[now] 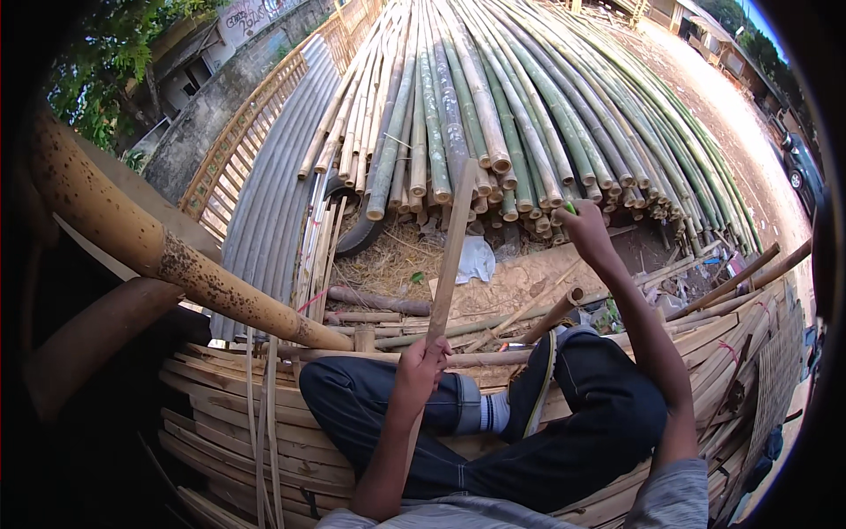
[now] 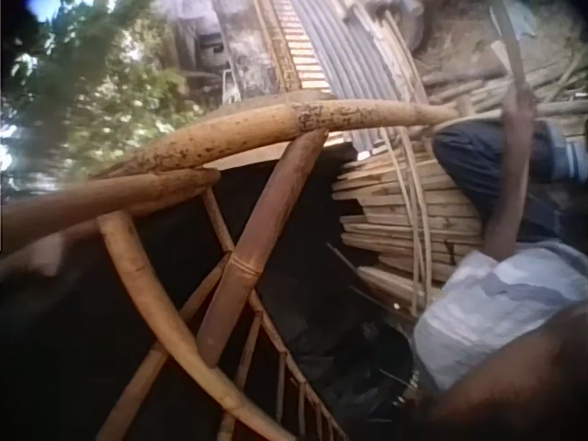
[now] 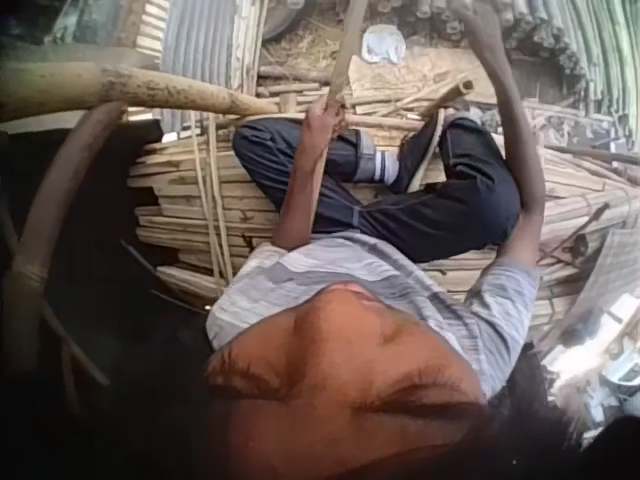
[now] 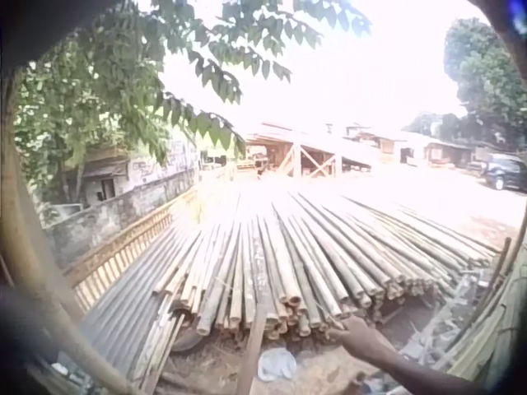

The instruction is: The person sits on a bamboo platform and uses a knife to shave a long bamboo strip, repeatedly scraping along its length to smooth and thin it. The person holds the strip with the left hand and shaves with the right hand, occasionally adjusting grip and repositioning the strip.

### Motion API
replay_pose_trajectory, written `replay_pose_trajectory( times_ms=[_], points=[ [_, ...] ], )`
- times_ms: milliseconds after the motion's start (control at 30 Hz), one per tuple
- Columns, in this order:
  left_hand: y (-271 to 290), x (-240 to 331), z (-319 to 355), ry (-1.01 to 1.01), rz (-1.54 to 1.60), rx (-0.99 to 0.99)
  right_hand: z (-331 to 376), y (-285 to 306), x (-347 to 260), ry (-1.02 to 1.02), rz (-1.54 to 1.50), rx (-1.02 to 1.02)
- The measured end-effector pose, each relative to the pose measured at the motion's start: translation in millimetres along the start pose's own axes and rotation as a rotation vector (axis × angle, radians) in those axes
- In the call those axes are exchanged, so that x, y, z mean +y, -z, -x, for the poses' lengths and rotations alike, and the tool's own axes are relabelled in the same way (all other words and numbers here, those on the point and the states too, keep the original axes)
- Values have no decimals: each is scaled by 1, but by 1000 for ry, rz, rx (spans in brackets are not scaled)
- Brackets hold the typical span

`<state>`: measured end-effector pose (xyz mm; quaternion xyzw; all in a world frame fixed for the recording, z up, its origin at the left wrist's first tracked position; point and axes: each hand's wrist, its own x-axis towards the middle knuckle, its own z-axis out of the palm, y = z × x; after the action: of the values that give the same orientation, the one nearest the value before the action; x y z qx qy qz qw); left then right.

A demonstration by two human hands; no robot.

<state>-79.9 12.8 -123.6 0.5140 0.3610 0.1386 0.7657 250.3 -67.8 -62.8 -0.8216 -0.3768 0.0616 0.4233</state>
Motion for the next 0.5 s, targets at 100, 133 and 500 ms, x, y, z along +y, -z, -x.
replay_pose_trajectory(
  times_ms=[100,133,500],
  points=[
    [1,12,-10,59,92,-110,35,-17,-26,167,128,-231],
    [0,14,-11,70,118,-145,41,-24,-34,199,193,-375],
    [-14,1,-1,-363,-359,187,77,-84,-84,479,463,-582]
  ],
)
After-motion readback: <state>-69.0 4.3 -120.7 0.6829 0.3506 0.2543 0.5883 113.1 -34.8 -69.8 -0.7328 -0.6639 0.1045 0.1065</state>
